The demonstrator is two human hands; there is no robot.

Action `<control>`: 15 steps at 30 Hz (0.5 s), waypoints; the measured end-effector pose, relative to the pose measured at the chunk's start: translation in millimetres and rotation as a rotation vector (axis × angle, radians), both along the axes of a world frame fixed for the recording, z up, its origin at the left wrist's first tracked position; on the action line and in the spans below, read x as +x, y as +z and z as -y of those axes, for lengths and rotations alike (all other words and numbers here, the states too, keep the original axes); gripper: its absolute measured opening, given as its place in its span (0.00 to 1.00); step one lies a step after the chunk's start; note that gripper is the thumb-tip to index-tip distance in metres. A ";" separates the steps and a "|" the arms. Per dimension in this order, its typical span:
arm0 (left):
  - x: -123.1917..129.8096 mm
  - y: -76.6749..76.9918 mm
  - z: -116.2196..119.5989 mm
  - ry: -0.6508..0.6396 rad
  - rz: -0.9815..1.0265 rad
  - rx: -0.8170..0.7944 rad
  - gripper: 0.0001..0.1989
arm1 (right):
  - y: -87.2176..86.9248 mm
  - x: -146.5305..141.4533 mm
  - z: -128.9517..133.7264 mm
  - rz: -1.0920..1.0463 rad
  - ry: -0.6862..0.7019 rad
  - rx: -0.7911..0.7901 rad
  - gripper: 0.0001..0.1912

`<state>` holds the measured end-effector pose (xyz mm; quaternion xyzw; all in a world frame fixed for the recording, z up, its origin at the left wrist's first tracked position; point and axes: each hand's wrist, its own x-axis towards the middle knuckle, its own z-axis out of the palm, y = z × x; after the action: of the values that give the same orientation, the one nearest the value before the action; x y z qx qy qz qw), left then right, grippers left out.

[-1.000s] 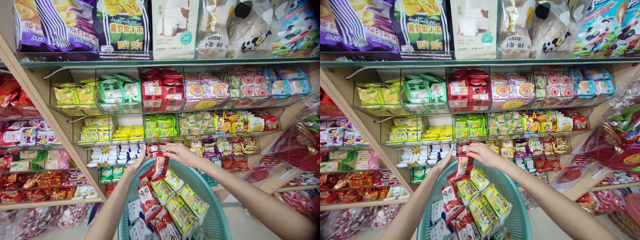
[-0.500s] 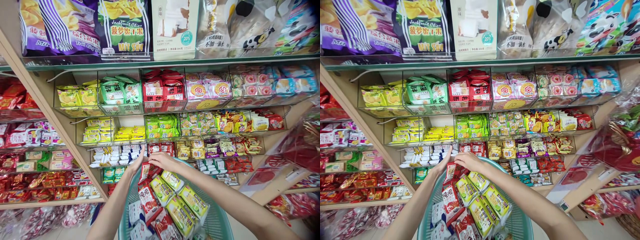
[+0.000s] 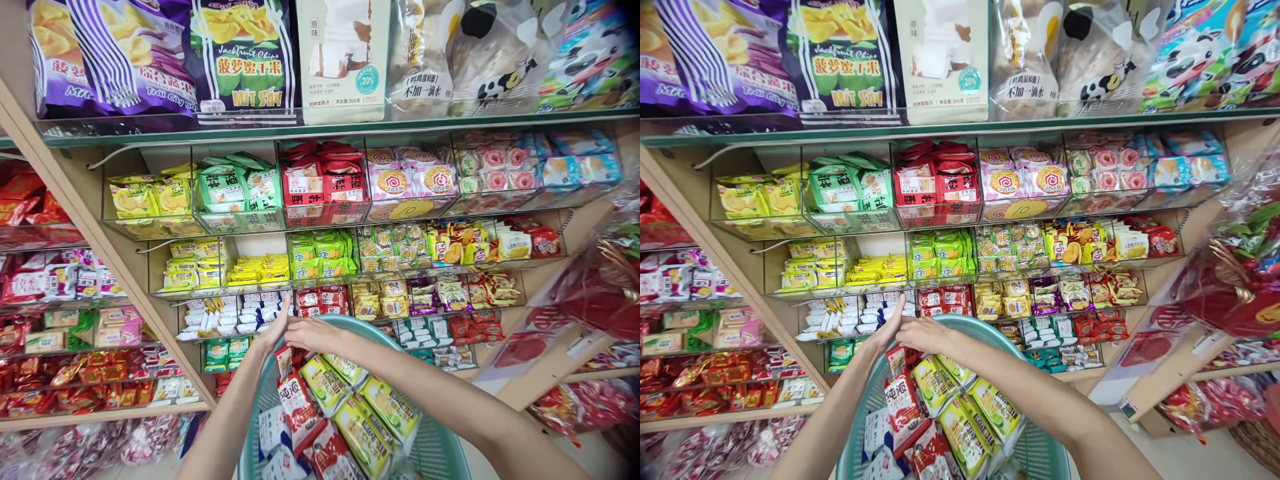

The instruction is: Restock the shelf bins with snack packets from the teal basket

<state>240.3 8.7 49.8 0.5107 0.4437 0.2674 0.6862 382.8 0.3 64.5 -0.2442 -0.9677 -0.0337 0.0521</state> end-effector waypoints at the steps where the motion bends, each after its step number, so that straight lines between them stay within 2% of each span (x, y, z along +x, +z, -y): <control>1: 0.0 0.2 0.6 0.024 0.024 0.009 0.44 | 1.1 -1.0 -0.4 0.020 0.012 0.026 0.09; 4: -0.7 -2.6 0.6 0.071 0.051 -0.017 0.44 | 4.4 -4.2 -0.5 0.056 0.049 0.103 0.09; 7: -2.1 -7.4 -1.5 0.042 0.058 -0.056 0.45 | 4.3 -9.2 1.9 0.107 0.043 0.118 0.10; 11: -2.8 -9.5 -4.2 -0.009 0.047 -0.069 0.45 | -4.9 -17.1 3.8 0.188 0.046 0.095 0.12; 15: -2.6 -8.7 -5.1 -0.018 0.053 -0.081 0.44 | -15.8 -19.5 -0.3 0.168 0.000 0.053 0.11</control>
<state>237.7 13.8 41.1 0.4793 0.4312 0.2567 0.7201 363.3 0.6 48.7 -0.2390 -0.9675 -0.0798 -0.0229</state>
